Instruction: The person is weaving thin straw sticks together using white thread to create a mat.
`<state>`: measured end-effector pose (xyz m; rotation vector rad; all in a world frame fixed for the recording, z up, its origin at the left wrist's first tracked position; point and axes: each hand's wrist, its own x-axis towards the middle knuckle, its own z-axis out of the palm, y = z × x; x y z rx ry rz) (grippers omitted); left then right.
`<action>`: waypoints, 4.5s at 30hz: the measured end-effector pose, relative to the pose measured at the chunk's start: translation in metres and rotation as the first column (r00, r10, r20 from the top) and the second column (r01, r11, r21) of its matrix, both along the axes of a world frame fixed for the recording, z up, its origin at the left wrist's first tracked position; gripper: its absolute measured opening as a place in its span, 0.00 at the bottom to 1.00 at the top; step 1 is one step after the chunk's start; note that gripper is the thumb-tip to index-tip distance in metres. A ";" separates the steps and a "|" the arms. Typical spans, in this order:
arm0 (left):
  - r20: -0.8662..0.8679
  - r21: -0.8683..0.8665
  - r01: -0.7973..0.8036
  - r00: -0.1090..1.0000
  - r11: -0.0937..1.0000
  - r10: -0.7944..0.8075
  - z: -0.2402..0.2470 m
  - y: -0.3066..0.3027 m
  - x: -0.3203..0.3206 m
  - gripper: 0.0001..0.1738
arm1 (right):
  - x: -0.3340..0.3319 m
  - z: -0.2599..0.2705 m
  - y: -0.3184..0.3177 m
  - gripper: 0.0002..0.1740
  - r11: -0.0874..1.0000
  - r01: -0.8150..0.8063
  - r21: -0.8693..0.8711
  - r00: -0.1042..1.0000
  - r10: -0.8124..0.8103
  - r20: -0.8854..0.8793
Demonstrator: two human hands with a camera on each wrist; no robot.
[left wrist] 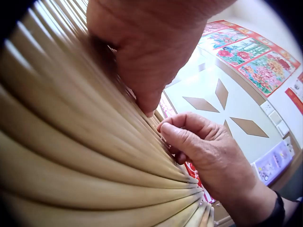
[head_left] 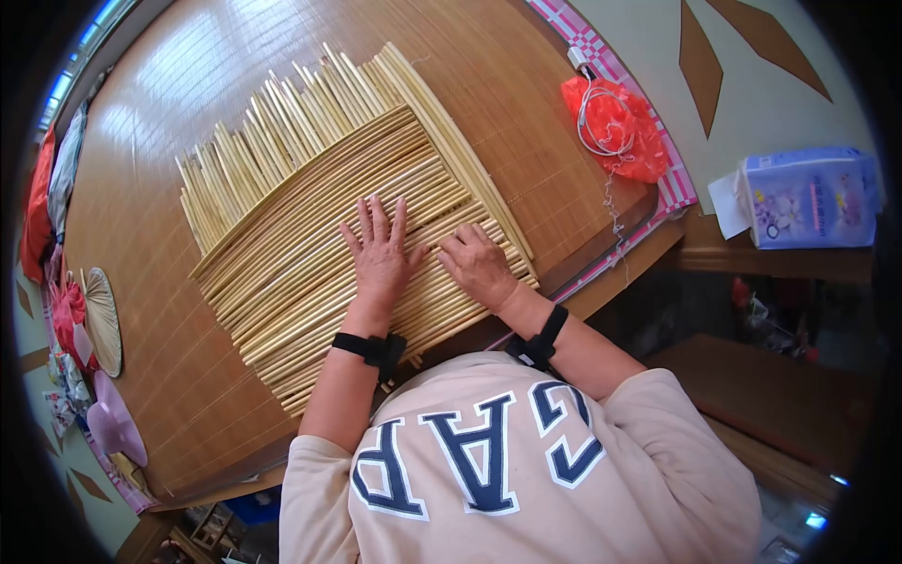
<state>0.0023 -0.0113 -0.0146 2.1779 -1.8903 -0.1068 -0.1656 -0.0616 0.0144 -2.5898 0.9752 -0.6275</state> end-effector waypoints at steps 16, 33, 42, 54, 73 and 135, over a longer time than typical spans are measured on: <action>-0.021 0.130 0.013 1.000 0.991 -0.010 0.012 0.000 0.008 0.51 | 0.007 -0.007 0.010 0.09 0.972 0.158 0.174 0.986 -0.144 -0.087; -0.069 0.064 0.004 0.998 0.998 0.001 0.003 -0.006 0.008 0.48 | 0.003 -0.007 0.013 0.08 0.985 0.106 0.134 0.994 -0.104 -0.022; 0.050 -0.067 0.015 0.999 0.998 -0.012 -0.008 -0.006 0.004 0.48 | 0.002 -0.010 0.013 0.08 0.989 0.102 0.105 0.995 -0.102 -0.010; 0.025 0.004 -0.012 1.000 1.000 0.012 -0.006 -0.005 0.003 0.44 | 0.003 -0.009 0.013 0.07 0.992 0.092 0.092 0.995 -0.095 0.033; -0.016 0.046 0.032 0.999 0.998 -0.031 0.000 0.001 0.007 0.51 | 0.003 -0.009 0.012 0.05 0.995 0.073 0.072 0.993 -0.080 0.088; -0.208 0.115 -0.023 0.977 0.993 0.047 0.010 0.005 -0.004 0.50 | -0.030 -0.007 0.026 0.33 0.988 -0.131 -0.082 0.986 0.121 -0.117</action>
